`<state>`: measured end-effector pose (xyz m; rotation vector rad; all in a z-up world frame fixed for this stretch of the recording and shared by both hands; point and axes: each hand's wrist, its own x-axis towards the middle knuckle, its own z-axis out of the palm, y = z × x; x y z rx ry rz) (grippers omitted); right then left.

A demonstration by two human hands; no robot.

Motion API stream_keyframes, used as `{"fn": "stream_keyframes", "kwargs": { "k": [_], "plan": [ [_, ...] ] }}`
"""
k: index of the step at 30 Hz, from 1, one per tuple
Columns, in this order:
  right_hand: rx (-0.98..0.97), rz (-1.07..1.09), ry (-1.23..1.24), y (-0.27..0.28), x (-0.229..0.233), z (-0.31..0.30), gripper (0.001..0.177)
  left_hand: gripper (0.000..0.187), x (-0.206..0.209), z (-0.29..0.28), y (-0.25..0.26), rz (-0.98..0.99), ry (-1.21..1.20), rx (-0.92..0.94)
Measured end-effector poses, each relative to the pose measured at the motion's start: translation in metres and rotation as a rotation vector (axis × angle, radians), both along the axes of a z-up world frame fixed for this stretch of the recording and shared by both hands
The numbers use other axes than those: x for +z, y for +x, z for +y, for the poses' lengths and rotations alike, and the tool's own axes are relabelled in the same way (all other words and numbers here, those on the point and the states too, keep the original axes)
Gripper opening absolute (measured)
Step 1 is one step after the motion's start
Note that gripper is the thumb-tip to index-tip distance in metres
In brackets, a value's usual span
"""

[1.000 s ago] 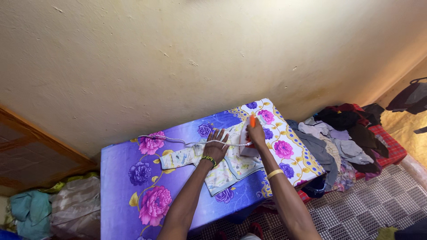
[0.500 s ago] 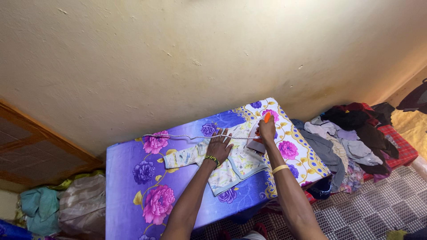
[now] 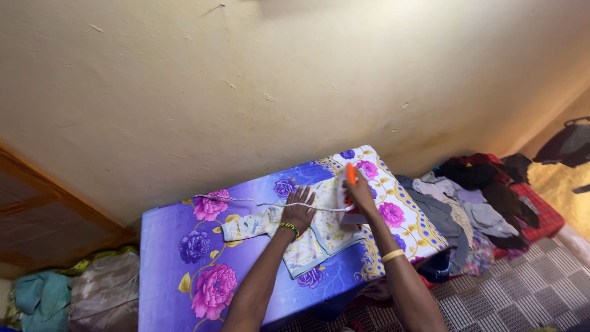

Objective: The person irons a small patterned shirt on a floral-covered table, then hangs it on a clothesline. They then pick up a white t-shirt, lay it on the table, and smooth it out.

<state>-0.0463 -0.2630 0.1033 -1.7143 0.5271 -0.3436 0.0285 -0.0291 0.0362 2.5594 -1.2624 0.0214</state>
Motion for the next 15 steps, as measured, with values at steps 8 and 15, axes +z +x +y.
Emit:
{"fn": "stream_keyframes", "kwargs": {
  "k": [8,15],
  "plan": [
    [-0.078,0.173,-0.099,-0.025,-0.01,0.059,0.075,0.057,-0.006,-0.001,0.005,-0.07,-0.023,0.008],
    [0.035,0.071,0.063,-0.042,-0.01,0.032,0.074,0.058,-0.01,-0.003,0.005,-0.059,0.007,0.009]
  ]
}}
